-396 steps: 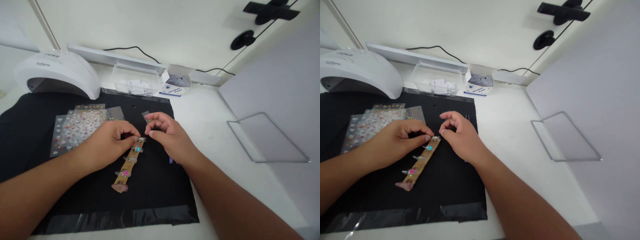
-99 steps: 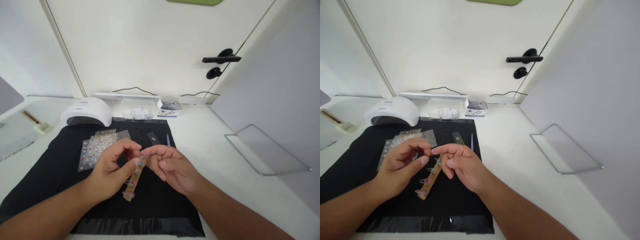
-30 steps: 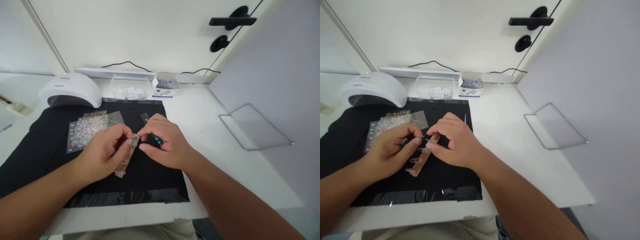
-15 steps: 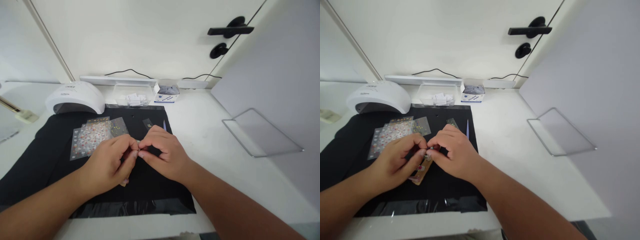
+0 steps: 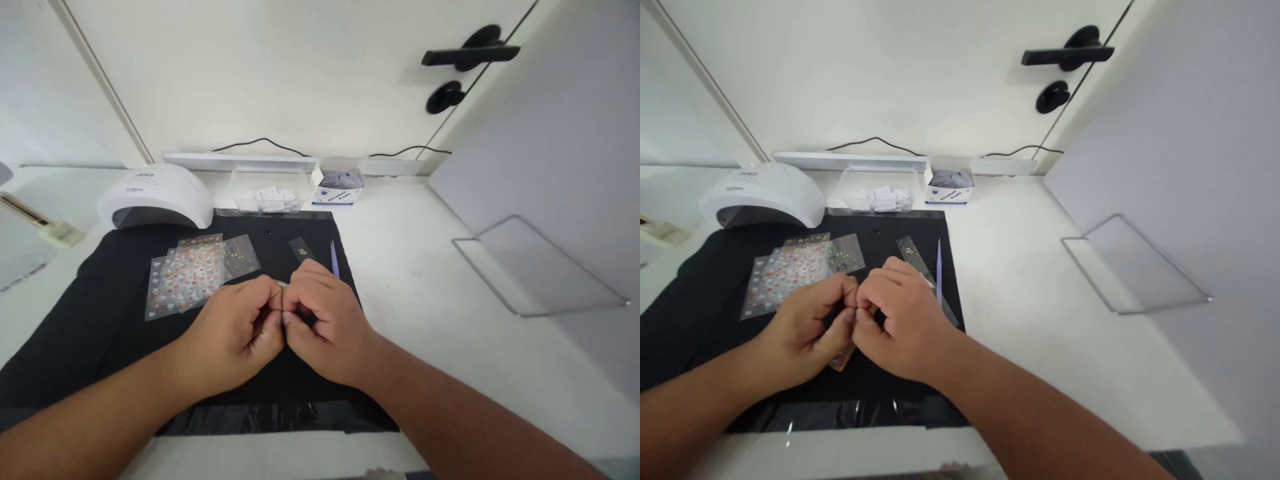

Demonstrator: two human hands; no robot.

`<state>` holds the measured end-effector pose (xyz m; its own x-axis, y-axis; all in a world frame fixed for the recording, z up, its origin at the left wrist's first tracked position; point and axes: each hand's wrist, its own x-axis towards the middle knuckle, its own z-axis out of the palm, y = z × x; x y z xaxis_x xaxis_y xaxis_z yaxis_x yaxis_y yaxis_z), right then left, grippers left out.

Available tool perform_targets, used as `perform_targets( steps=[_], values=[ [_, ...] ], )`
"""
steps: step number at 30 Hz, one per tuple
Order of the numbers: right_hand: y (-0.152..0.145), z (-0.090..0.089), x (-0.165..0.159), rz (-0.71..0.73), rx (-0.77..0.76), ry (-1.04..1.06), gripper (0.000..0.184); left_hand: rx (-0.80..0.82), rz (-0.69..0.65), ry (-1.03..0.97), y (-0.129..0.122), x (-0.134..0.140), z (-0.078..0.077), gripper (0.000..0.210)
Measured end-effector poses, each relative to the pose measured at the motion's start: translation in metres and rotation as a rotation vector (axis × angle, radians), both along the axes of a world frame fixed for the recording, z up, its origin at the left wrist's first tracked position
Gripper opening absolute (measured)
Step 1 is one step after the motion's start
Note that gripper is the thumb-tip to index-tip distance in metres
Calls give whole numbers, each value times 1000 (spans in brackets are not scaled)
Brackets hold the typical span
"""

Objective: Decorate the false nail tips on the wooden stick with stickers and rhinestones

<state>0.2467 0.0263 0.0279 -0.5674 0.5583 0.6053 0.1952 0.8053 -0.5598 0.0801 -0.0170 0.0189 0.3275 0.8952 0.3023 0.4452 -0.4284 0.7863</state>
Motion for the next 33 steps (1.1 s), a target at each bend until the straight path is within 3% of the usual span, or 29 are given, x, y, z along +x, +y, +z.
perform_targets(
  steps=[5, 21, 33],
  values=[
    [-3, -2, -1, -35, 44, -4, 22, 17, -10, 53, 0, 3, 2, 14],
    [0, -3, 1, 64, 34, 33, 24, 178, 71, 182, -3, 8, 5, 12],
    [-8, -9, -1, 120, 54, 176, 26, 237, 16, 234, -11, 9, 11, 16]
  ],
)
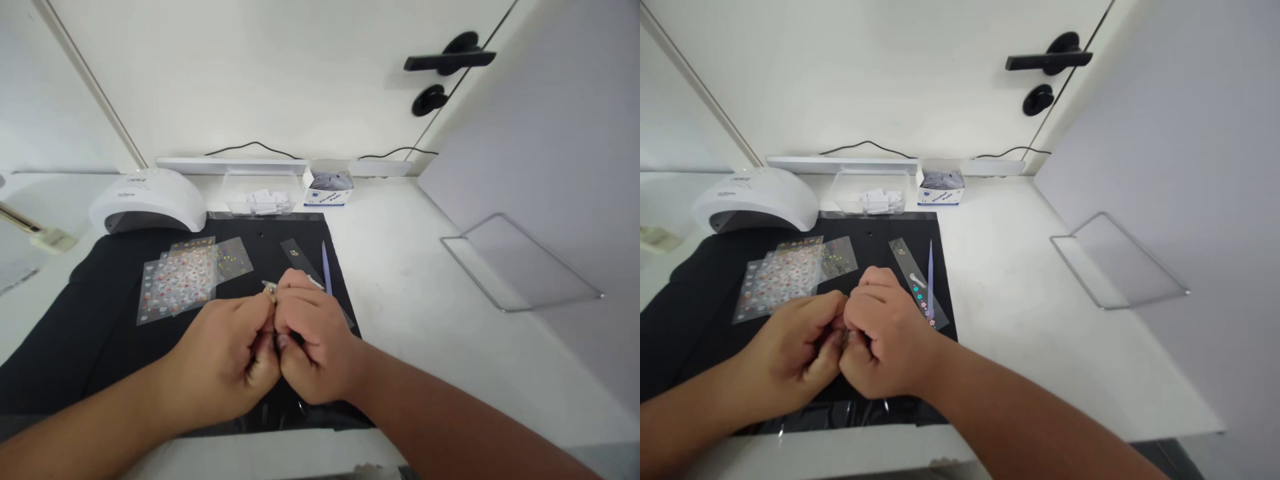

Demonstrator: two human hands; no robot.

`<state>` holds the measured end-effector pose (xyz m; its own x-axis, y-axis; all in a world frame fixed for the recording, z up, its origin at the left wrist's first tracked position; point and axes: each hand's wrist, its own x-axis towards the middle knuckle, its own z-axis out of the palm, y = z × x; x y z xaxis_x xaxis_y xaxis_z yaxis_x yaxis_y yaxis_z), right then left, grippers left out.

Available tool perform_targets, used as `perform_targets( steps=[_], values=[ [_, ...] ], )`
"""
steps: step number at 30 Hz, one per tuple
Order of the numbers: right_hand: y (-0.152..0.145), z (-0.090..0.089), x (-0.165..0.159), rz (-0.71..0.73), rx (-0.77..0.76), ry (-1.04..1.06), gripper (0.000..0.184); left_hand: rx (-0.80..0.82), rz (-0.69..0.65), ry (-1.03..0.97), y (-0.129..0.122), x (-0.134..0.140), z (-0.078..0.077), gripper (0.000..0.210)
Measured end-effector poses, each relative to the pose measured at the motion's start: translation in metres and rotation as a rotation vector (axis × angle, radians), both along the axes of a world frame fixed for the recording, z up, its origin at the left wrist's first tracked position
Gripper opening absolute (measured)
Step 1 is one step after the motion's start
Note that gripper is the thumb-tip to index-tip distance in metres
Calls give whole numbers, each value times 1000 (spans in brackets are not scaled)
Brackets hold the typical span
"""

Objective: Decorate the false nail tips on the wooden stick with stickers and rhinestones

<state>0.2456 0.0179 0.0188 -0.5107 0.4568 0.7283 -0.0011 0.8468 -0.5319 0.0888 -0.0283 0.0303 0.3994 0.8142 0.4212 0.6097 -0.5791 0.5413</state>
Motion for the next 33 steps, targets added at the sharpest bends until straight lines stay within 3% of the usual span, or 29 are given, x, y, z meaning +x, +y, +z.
perform_targets(
  steps=[7, 10, 13, 16, 18, 22, 25, 29, 33],
  values=[
    [-9, -1, -1, -60, 40, 61, 25, 26, 36, 86, -8, -6, 6, 17],
    [-5, 2, 4, -38, -28, 54, 23, -5, 49, 56, -6, -13, 9, 16],
    [12, 2, 13, 63, -131, 78, 19, -103, 109, -80, 4, -23, 10, 14],
    [33, -3, 21, -66, -248, 225, 12, -266, 311, -336, 22, -32, 6, 13],
    [43, -6, 24, -82, -259, 242, 10, -369, 329, -502, 33, -34, 3, 9],
    [45, -10, 21, -83, -213, 102, 27, -537, 255, -671, 44, -30, -4, 12],
    [39, -10, 17, -160, -124, 44, 36, -592, 209, -721, 43, -27, -7, 14],
    [33, -9, 11, -297, -16, 12, 36, -649, 176, -801, 39, -26, -6, 19],
    [27, -6, 5, -341, 30, 46, 34, -708, 154, -909, 34, -23, -4, 20]
  ],
)
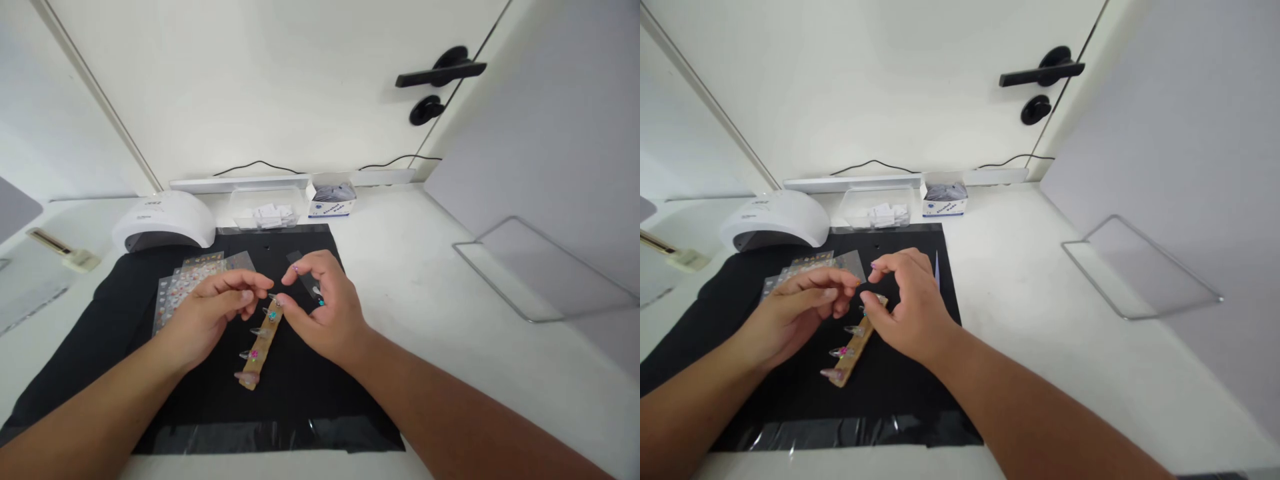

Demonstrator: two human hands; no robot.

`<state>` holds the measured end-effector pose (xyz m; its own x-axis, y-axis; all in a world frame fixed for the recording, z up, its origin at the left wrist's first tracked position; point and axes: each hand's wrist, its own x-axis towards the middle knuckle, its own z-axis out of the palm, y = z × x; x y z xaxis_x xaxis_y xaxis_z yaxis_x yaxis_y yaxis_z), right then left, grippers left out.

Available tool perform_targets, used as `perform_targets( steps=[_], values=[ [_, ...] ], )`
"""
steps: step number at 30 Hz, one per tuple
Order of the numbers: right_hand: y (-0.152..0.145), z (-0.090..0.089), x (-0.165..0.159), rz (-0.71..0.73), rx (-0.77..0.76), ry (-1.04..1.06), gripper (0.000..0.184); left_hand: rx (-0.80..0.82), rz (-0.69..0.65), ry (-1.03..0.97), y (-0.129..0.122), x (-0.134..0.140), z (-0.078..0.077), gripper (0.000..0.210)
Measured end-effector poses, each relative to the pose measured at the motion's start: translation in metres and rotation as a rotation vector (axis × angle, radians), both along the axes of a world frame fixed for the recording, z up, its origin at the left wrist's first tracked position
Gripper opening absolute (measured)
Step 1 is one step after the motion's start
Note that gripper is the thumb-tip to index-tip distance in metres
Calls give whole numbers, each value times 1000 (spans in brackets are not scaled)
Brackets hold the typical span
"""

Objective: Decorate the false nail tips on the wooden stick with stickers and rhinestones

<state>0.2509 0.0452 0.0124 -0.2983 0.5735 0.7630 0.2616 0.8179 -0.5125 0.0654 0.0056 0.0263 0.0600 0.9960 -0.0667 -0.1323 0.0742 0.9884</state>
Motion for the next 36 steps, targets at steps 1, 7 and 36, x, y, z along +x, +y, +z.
perform_targets(
  steps=[1, 7, 36],
  values=[
    [-1, 0, -1, -3, 7, 9, 33, -9, -8, -29, -1, 0, 0, 19],
    [-6, 1, -4, -33, 43, 35, 33, 33, -129, -43, -5, -1, -8, 24],
    [-6, 4, -5, -44, 87, -45, 30, 215, -152, 133, -14, 0, -5, 37]
  ],
)
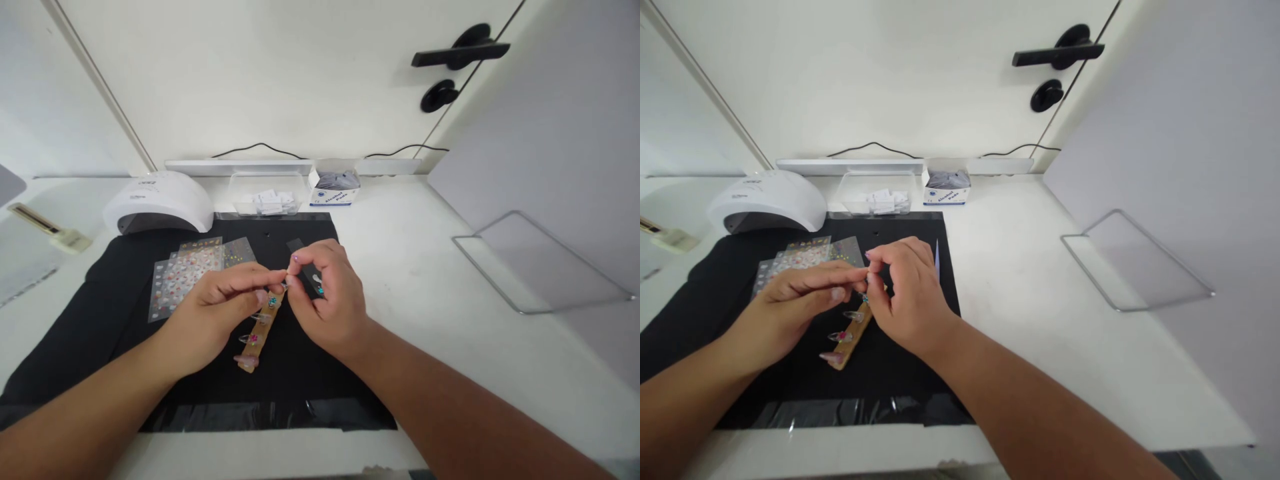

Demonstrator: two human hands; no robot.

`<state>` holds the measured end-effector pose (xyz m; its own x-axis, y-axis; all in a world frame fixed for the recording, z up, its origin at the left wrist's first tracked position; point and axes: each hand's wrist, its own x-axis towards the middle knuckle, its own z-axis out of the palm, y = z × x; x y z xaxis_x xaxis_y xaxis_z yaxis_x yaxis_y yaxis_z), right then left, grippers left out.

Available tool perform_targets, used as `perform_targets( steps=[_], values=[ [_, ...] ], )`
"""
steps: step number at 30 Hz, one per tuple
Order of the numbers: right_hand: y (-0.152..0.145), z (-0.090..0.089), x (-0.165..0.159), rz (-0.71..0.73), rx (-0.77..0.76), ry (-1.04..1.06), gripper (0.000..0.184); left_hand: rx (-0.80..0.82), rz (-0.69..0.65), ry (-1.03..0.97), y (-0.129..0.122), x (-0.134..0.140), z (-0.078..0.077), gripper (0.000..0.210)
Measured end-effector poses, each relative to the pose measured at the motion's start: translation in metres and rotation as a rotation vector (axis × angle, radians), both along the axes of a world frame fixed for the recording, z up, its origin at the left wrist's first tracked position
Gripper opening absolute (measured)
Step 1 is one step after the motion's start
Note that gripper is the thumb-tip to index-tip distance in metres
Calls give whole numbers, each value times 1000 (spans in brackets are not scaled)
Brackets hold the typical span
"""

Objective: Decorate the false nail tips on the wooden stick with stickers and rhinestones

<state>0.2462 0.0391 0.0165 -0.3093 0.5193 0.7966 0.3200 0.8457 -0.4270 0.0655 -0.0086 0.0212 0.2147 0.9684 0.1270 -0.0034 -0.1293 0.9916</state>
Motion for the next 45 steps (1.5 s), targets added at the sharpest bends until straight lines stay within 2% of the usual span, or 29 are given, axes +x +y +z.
perform_targets(
  steps=[4, 10, 14, 18, 26, 31, 36, 39, 42, 45],
  values=[
    [1, -4, -1, 37, -125, 22, 30, 6, 39, 26, 0, 3, 3, 34],
    [8, -7, -1, 110, -417, 126, 21, -22, 179, 48, 2, 4, 4, 31],
    [18, -6, -1, 177, -646, 142, 20, 13, 223, 214, 13, -3, -1, 35],
    [26, -8, -1, 236, -834, 82, 25, 91, 206, 392, 24, -9, -7, 35],
    [31, -10, -6, 264, -938, -4, 29, 127, 85, 471, 31, -1, -20, 14],
    [34, -13, -6, 289, -981, 9, 28, 151, 112, 443, 34, -1, -22, 13],
    [35, -13, -5, 383, -1106, 151, 34, 289, 200, 445, 33, -2, -19, 6],
    [35, -13, -6, 417, -1174, 270, 35, 428, 224, 463, 34, -2, -19, 8],
    [33, -13, -6, 445, -1214, 343, 34, 554, 246, 486, 34, -2, -20, 9],
    [31, -12, -5, 462, -1239, 384, 33, 614, 266, 515, 34, -2, -20, 9]
  ],
)
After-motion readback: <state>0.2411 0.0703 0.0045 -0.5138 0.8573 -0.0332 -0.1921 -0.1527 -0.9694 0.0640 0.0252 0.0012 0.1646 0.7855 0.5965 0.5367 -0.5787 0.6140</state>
